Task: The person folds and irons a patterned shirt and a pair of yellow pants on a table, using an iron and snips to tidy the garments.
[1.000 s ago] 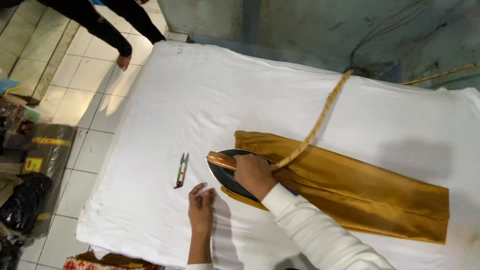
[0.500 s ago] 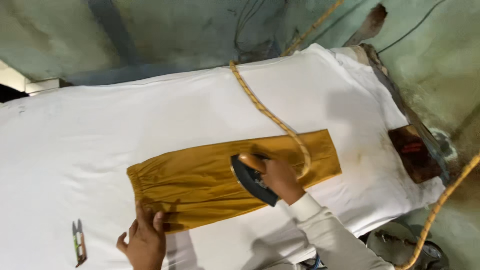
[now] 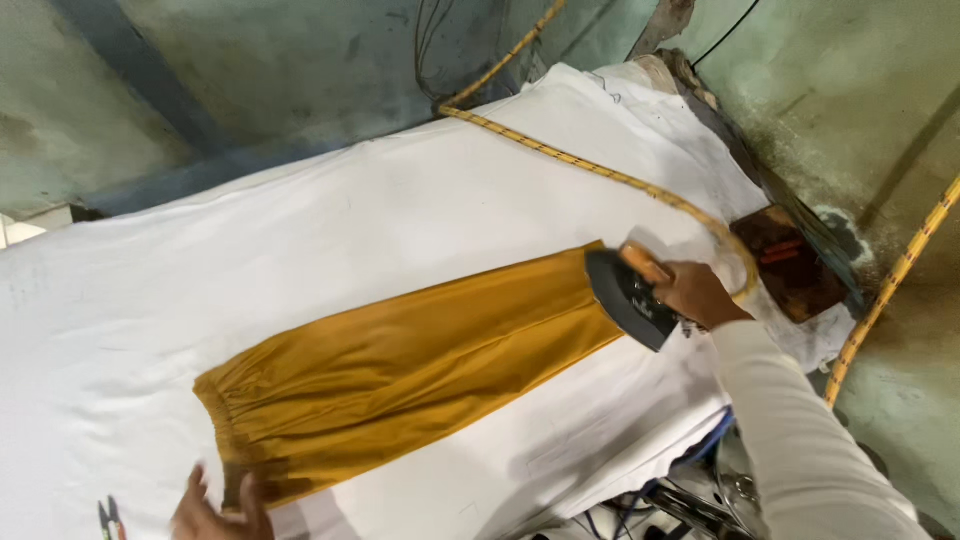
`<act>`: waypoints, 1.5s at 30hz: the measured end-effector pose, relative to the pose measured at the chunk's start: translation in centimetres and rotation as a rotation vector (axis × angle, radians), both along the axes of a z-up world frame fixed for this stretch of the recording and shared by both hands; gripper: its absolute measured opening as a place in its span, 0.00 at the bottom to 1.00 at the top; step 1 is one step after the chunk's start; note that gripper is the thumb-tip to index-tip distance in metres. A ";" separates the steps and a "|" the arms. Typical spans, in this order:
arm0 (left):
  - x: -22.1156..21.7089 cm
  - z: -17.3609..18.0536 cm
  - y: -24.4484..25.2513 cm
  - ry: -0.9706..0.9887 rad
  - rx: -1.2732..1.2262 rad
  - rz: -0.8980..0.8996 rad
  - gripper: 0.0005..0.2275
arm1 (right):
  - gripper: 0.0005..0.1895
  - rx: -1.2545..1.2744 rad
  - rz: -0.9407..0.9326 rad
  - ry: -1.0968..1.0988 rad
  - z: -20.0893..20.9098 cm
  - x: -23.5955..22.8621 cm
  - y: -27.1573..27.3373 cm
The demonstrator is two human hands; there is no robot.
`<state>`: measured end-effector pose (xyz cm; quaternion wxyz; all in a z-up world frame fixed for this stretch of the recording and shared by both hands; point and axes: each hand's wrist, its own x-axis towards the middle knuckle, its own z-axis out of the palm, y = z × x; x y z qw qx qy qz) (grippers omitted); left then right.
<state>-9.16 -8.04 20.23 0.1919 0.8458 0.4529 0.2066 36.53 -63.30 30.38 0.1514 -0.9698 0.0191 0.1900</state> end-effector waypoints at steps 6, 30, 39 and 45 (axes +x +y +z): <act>-2.6 0.5 -0.1 -0.107 -0.249 0.365 0.35 | 0.24 -0.252 0.565 0.037 -2.4 -5.8 3.6; -5.0 5.3 1.6 -0.620 -0.478 0.428 0.14 | 0.08 0.235 1.072 -0.128 -0.7 -35.6 43.2; 1.7 1.0 -0.7 -0.011 0.238 -0.174 0.26 | 0.09 0.093 0.637 -0.032 -0.7 -24.3 29.4; 4.0 -4.4 1.8 -0.126 0.497 -0.288 0.30 | 0.20 -0.055 0.042 0.084 -1.5 -11.3 13.9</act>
